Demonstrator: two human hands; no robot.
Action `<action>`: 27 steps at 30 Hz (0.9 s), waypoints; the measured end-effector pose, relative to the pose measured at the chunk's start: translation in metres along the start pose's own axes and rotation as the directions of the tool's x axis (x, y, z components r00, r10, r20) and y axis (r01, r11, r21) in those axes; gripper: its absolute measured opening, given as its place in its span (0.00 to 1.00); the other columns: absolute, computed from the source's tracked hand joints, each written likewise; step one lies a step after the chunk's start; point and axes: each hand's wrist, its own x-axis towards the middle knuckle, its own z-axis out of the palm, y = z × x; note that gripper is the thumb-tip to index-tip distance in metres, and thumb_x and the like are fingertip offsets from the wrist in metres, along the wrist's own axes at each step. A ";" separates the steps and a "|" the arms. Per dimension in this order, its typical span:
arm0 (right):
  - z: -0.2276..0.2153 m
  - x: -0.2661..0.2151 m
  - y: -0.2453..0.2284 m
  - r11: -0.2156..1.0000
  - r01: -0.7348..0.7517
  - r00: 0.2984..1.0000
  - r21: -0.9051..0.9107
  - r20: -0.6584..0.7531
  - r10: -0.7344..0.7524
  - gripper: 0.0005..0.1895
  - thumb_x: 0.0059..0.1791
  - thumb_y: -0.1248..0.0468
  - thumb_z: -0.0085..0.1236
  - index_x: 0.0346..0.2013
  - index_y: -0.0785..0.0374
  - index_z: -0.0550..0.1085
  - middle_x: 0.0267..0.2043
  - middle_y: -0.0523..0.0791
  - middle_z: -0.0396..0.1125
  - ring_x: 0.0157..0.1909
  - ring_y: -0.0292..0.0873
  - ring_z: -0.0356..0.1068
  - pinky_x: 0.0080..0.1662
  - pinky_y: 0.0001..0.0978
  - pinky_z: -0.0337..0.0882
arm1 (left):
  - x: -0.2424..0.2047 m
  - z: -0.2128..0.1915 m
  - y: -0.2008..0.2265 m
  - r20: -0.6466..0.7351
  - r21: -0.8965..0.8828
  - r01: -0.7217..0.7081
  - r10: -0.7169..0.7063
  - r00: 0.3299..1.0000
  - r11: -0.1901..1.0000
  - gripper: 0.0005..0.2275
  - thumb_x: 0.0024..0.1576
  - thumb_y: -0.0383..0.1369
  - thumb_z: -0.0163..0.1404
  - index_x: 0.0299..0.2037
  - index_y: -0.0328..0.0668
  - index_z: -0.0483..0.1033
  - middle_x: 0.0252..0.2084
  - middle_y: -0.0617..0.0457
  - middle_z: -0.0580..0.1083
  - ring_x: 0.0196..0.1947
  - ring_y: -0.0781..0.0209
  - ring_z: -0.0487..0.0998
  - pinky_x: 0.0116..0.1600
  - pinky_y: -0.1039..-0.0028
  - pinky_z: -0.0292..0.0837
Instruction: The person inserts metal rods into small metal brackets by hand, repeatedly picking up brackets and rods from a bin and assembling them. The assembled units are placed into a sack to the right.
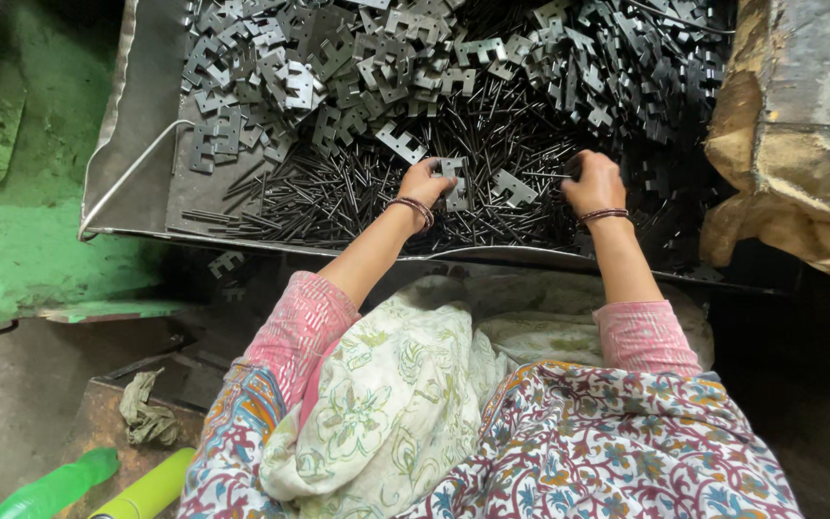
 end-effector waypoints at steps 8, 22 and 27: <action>0.008 -0.013 -0.048 0.906 0.412 0.907 -0.094 0.133 -0.398 0.14 0.45 0.61 0.63 0.44 0.64 0.78 0.46 0.52 0.71 0.51 0.58 0.70 0.47 0.49 0.71 | 0.000 0.002 0.005 0.002 -0.030 -0.004 0.004 1.000 1.000 0.14 0.55 0.20 0.53 0.52 0.34 0.74 0.40 0.48 0.79 0.35 0.60 0.82 0.38 0.67 0.84; -0.010 -0.030 -0.102 0.942 0.247 0.967 0.227 -0.111 -0.227 0.12 0.46 0.68 0.64 0.44 0.67 0.78 0.41 0.53 0.73 0.43 0.53 0.75 0.47 0.40 0.75 | -0.002 0.002 0.011 0.099 -0.323 0.127 -0.100 0.990 0.938 0.14 0.60 0.22 0.44 0.55 0.37 0.70 0.41 0.47 0.79 0.40 0.51 0.84 0.44 0.56 0.83; 0.012 -0.056 -0.152 0.864 0.498 0.849 -0.076 -0.161 -0.503 0.14 0.45 0.72 0.61 0.45 0.64 0.73 0.44 0.51 0.67 0.49 0.56 0.70 0.46 0.43 0.75 | 0.005 0.001 0.005 0.092 -0.287 0.102 -0.079 0.993 0.952 0.15 0.59 0.22 0.43 0.56 0.41 0.72 0.39 0.49 0.78 0.37 0.57 0.82 0.42 0.62 0.82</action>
